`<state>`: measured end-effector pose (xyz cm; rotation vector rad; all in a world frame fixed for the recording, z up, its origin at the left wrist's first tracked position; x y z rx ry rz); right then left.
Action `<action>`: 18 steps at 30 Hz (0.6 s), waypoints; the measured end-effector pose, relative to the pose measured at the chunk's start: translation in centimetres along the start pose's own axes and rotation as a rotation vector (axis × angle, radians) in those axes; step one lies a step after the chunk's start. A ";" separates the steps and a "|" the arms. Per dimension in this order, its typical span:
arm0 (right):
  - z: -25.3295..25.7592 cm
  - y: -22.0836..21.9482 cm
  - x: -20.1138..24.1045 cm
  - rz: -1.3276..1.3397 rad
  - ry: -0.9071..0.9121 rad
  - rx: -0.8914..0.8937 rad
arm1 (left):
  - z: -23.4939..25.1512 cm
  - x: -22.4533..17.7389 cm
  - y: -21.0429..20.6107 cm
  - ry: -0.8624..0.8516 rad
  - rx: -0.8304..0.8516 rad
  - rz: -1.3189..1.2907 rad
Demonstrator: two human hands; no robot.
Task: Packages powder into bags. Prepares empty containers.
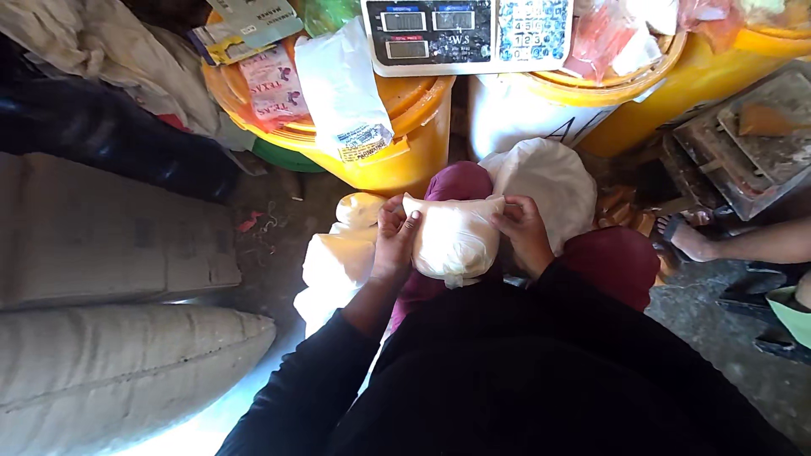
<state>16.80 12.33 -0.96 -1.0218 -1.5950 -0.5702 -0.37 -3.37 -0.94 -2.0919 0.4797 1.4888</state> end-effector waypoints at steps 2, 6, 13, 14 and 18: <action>0.2 0.2 -0.1 -0.009 0.014 0.011 | 0.4 0.0 0.5 0.000 0.049 -0.004; 0.4 1.1 -0.3 -0.063 0.016 0.041 | 0.5 -0.2 1.7 -0.015 0.139 0.015; 1.0 1.2 -0.2 -0.140 -0.058 0.183 | 0.3 -0.2 2.6 0.068 0.126 0.093; 1.2 1.3 -0.1 -0.157 -0.072 0.188 | 0.1 -0.3 2.7 0.087 0.137 0.090; 1.5 1.4 1.2 -0.162 -0.113 0.266 | 0.0 -1.1 3.1 0.073 0.199 0.089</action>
Point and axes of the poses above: each hand's wrist, its own z-axis towards the middle knuckle, its own y-axis out of the back of the hand, x = y × z, the point moved 2 cm from there along z, towards the middle knuckle, and after that the axes turned 2 degrees about -x, right-handed, at the moved point
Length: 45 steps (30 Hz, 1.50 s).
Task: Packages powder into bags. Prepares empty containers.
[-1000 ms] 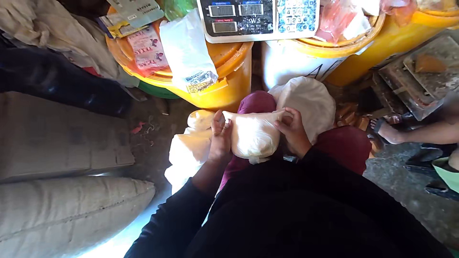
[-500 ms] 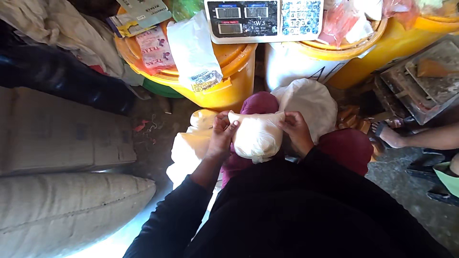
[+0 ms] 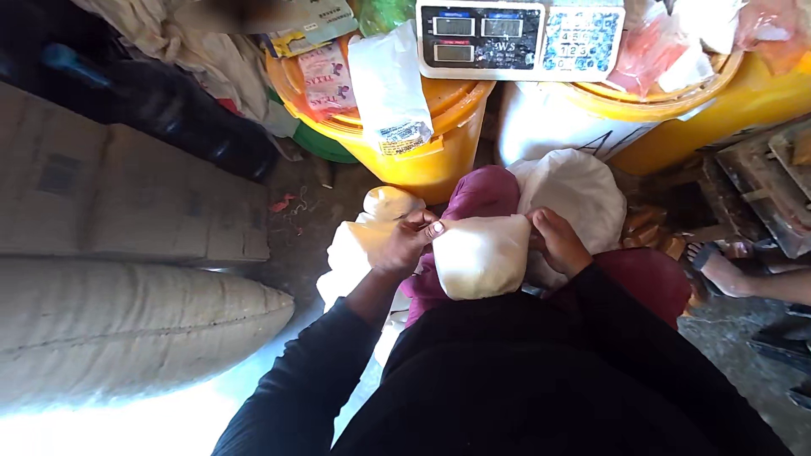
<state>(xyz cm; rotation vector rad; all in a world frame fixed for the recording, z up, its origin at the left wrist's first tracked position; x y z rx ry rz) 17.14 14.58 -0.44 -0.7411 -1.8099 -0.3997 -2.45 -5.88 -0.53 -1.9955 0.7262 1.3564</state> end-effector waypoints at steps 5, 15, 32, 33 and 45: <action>0.4 -0.4 -0.2 -0.111 -0.060 0.031 | -0.2 0.8 0.4 0.107 0.061 0.076; 0.7 -0.2 -0.4 0.014 -0.114 0.076 | 0.2 -0.1 -0.3 0.142 0.135 0.110; -0.2 -0.1 1.5 -0.009 -0.134 0.100 | 0.5 -0.4 0.3 0.006 0.279 0.048; 0.0 -0.2 1.1 -0.074 -0.151 0.086 | 0.4 -0.4 0.2 0.056 0.250 0.103; 0.7 -0.6 -0.2 -0.083 -0.143 0.128 | 0.9 0.6 -0.1 0.224 0.166 0.012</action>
Point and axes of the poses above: each hand's wrist, its own z-axis towards the middle knuckle, its own y-axis out of the back of the hand, x = y × z, the point moved 2 cm from there along z, towards the middle knuckle, and after that the axes turned 2 degrees about -x, right-handed, at the moved point
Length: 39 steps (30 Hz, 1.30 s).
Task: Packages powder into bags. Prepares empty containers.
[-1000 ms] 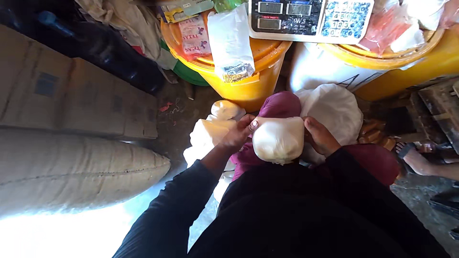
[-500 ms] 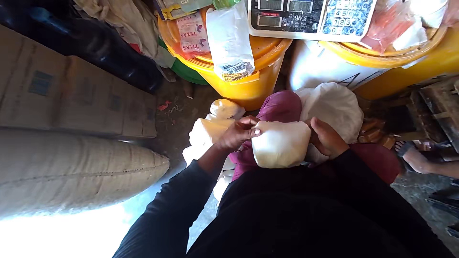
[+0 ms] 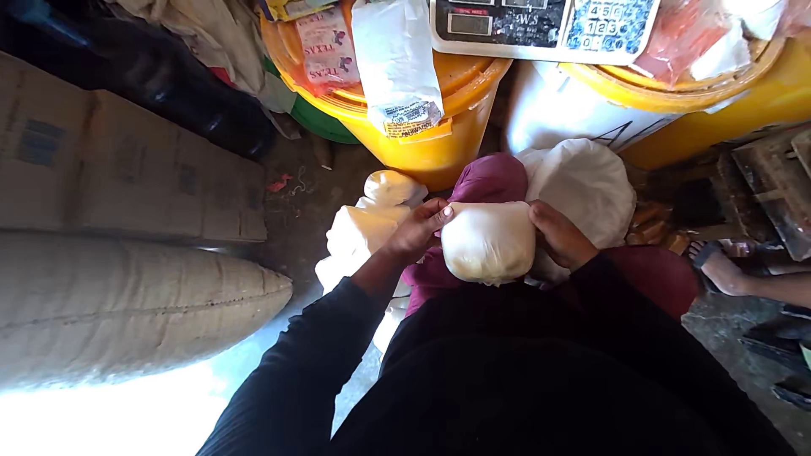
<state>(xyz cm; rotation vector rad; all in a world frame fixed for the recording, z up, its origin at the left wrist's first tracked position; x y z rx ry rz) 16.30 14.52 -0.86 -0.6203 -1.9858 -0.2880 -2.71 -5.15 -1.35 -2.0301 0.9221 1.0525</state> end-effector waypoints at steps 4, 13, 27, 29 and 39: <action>0.2 0.6 -1.2 0.275 0.024 0.004 | 0.1 1.3 1.3 0.001 0.094 -0.262; 0.8 0.4 -2.4 0.350 0.028 0.002 | 1.7 1.7 0.9 -0.016 0.103 -0.298; -1.3 -0.5 -1.4 0.365 -0.040 -0.034 | 0.4 1.1 -0.3 0.047 -0.120 -0.094; -3.2 -1.4 -0.7 0.406 -0.210 -0.117 | -0.7 1.2 -0.7 0.089 -0.259 -0.016; -5.8 -3.5 1.0 0.391 -0.153 -0.008 | -3.5 -0.2 -6.6 -0.056 -0.151 -0.084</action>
Point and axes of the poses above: each hand's wrist, its own z-axis towards the middle knuckle, its own y-axis out of the back of the hand, x = y × z, the point moved 2 cm from there along z, towards the middle knuckle, and after that the axes turned 2 degrees about -x, right-handed, at the moved point
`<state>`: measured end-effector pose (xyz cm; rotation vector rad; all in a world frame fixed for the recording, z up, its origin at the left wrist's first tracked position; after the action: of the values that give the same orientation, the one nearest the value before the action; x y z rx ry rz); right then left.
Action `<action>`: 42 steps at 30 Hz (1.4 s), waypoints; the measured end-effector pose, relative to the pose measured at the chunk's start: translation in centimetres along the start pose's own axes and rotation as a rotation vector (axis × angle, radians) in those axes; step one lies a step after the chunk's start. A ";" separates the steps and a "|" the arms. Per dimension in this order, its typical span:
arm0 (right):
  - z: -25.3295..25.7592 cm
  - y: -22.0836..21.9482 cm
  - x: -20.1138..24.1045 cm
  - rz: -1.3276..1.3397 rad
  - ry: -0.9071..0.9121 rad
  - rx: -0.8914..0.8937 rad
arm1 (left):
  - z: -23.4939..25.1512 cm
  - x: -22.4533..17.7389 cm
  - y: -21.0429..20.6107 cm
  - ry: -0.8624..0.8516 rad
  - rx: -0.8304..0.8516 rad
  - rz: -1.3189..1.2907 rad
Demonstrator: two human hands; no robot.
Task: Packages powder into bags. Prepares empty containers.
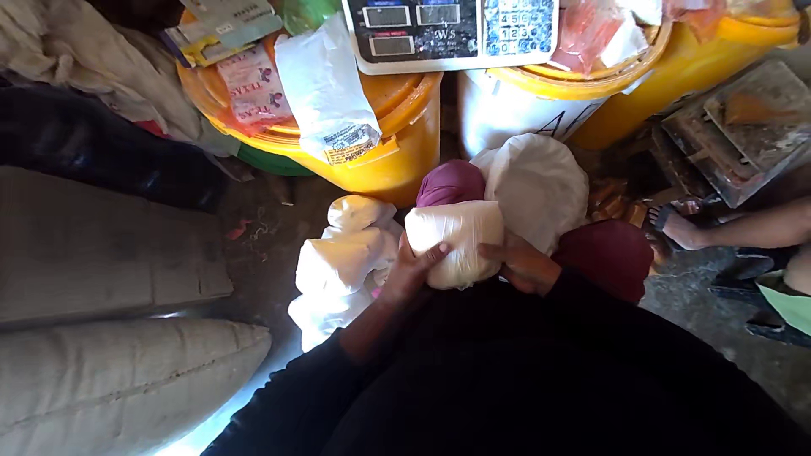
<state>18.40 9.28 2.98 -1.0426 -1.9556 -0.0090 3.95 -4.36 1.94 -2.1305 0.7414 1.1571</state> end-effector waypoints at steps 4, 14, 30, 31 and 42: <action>-2.4 -0.6 1.1 -0.081 0.155 0.045 | -1.8 -1.0 -0.4 -0.118 0.045 -0.164; -0.6 -0.3 2.2 -0.535 0.469 0.549 | -9.1 -3.9 16.0 -0.399 0.084 -0.324; 4.9 5.1 1.6 -0.801 0.110 -0.029 | -18.1 18.1 23.9 0.588 -0.200 0.812; 5.0 5.0 1.6 -0.811 0.107 -0.032 | -17.4 19.3 23.6 0.591 -0.146 0.817; 4.8 4.6 1.1 -0.876 0.125 -0.081 | -14.2 20.9 28.2 0.664 -0.456 0.898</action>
<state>17.86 14.80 -0.83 -0.1558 -2.1539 -0.6200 1.22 -37.31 -16.54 -2.6810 2.0510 1.0623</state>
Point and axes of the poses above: each hand's wrist, its own z-axis towards the middle knuckle, its own y-axis out of the back of the hand, x = y × z, the point moved 2 cm from there along z, towards the middle knuckle, and after that the axes turned 2 degrees about -x, right-handed, at the moved point
